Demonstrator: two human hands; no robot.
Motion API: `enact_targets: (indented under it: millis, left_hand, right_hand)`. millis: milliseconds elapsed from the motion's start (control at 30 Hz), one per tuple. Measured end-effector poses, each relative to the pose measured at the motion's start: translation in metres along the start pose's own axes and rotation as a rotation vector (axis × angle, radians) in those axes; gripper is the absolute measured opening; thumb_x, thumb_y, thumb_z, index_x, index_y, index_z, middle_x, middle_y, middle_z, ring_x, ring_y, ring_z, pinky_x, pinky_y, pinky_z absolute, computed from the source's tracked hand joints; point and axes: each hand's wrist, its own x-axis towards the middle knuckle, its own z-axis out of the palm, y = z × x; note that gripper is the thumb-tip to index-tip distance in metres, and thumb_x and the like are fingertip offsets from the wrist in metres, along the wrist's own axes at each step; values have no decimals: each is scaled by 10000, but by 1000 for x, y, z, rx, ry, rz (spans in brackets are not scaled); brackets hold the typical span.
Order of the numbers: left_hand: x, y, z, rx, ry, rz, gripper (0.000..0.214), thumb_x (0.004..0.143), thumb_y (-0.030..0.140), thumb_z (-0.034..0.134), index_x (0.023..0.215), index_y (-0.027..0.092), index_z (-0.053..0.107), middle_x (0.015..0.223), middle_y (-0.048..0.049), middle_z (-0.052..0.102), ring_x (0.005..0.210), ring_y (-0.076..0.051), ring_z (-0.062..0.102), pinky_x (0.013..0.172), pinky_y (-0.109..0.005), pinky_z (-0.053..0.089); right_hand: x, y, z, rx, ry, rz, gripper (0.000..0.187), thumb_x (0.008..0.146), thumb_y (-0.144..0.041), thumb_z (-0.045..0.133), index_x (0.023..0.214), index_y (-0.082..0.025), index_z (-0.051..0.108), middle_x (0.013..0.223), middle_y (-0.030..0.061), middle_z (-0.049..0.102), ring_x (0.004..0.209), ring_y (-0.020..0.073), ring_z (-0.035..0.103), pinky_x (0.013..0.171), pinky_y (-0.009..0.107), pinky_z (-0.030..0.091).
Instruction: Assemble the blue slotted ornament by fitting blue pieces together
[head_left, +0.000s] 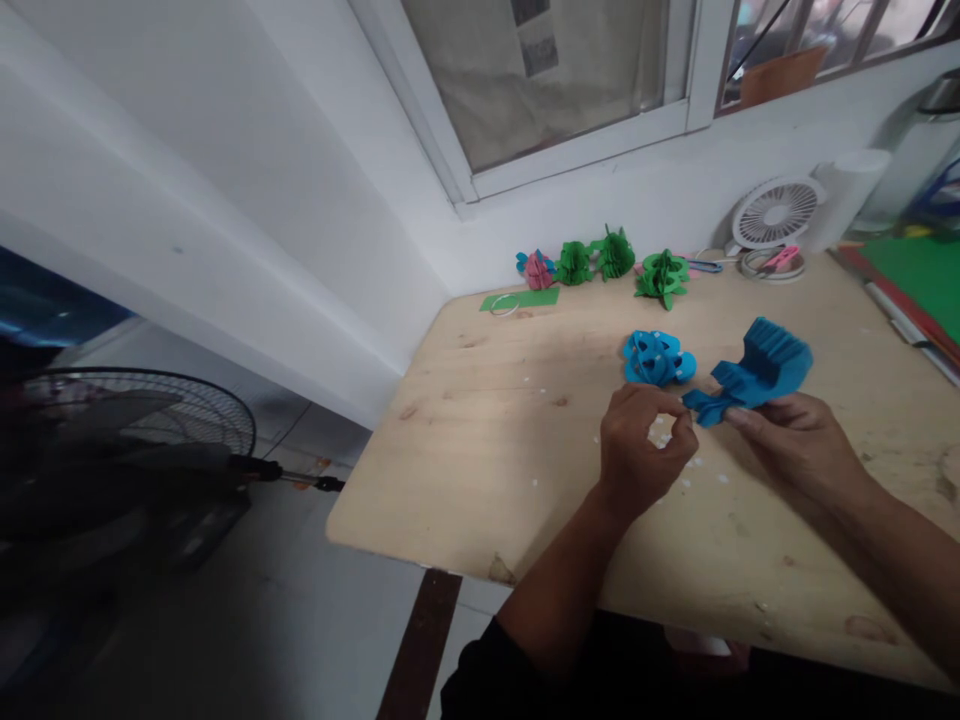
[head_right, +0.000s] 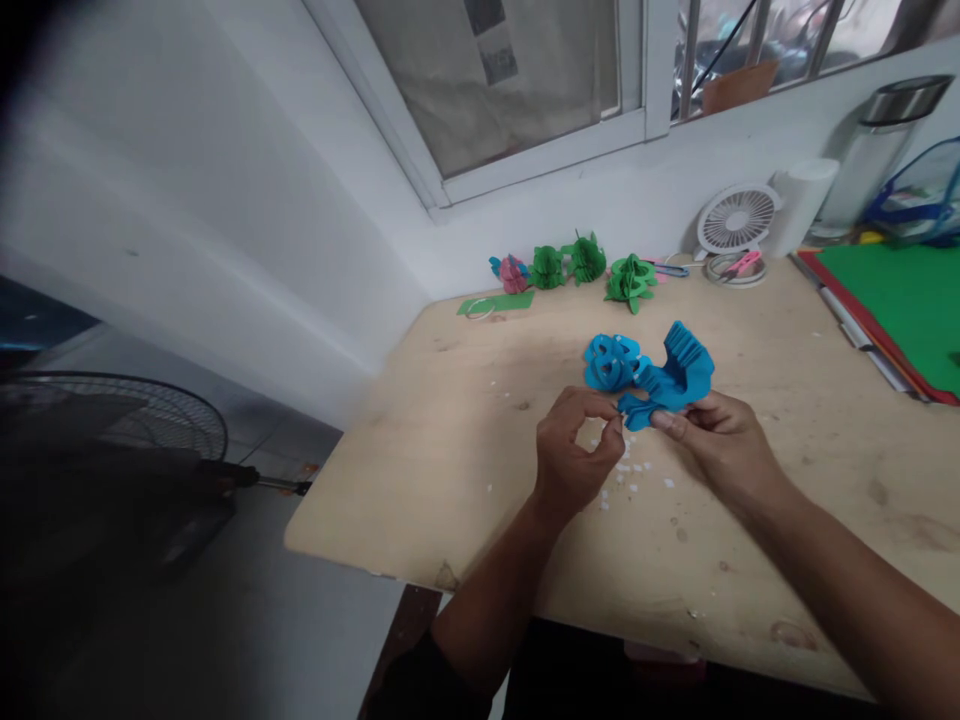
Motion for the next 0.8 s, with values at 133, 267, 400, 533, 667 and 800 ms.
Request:
enact_targets:
  millis: [133,267,400,533,667,800]
  left_hand:
    - [0,1,-2,-138,-18,-130,67,773,118,599,754,179,618,775,-27,682,755,-150,656,758,-301,566]
    - [1,-1,-7,-195,-93,-240,47,787,163,607,743,176,607,776,-30,678,760,-154,664,755,-296,562]
    - [3,-6,-11,-180,-201,-249,101,760,92,562,766,177,617,785,-32,699,776,-160,671,767,-301,560]
    - [3,-9,-12,-121,-286,-217,154,741,50,544,727,180,624,775,-30,715,759,-161,677,748,-295,562]
    - [0,-10,-8,-100,-345,-270,114,818,195,654,707,175,633,709,-19,705,705,-155,673,720,-289,557]
    - [-3,-11,-3,-245,-255,-367,287,792,266,753,1049,177,661,786,-11,728,722,-142,690,721,-282,568]
  right_hand:
    - [0,3,-2,127,49,85,294,452,-331,959,630,-233,748,583,0,718,490,157,610,565,283,532]
    - [3,-2,-1,176,-17,109,305,524,-429,936,661,-229,751,635,11,712,577,142,633,596,233,538]
    - [4,-9,1,193,-47,102,287,574,-452,907,610,-233,727,634,16,683,577,142,609,574,232,537]
    - [5,-7,0,235,-48,130,299,564,-445,913,588,-223,715,614,9,669,598,129,613,613,205,530]
    - [5,-6,-1,261,-57,137,296,572,-440,911,584,-222,711,610,5,670,603,125,612,633,198,527]
    - [4,-11,2,239,-102,150,345,586,-443,896,506,-209,656,567,14,659,562,130,606,595,213,517]
